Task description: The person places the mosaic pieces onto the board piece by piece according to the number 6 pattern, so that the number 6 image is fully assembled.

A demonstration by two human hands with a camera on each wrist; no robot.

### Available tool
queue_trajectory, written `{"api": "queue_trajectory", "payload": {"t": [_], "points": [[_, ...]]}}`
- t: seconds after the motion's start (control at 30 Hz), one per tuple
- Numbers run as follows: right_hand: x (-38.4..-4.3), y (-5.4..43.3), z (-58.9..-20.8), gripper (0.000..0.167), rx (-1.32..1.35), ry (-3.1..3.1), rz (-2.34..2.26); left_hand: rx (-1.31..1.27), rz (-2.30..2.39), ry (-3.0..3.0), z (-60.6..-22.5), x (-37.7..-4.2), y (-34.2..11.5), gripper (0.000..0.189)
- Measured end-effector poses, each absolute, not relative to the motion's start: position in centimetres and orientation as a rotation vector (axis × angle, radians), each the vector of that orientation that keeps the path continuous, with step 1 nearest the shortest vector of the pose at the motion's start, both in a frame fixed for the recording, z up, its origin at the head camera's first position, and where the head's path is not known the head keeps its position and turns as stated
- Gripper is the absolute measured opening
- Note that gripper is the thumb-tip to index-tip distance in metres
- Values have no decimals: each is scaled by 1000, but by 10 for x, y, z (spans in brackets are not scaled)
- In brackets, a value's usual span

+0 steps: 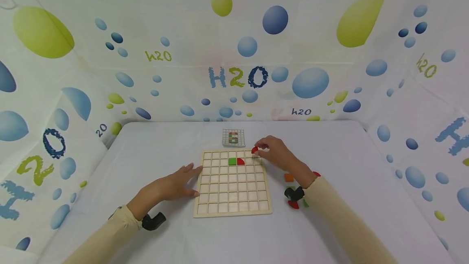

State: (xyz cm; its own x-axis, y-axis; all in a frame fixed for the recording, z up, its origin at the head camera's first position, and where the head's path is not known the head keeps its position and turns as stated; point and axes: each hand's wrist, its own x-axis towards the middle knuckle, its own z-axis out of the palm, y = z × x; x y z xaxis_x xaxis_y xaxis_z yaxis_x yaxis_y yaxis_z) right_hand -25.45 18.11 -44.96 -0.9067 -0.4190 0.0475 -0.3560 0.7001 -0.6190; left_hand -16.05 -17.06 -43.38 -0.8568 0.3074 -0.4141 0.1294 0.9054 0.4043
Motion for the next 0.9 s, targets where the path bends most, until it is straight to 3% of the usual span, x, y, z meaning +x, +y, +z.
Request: {"api": "queue_trajectory", "payload": {"t": [0.9], "points": [[-247, 99, -462, 25, -828, 2693, -982, 301, 481, 2595, -435, -162, -169, 88]]}}
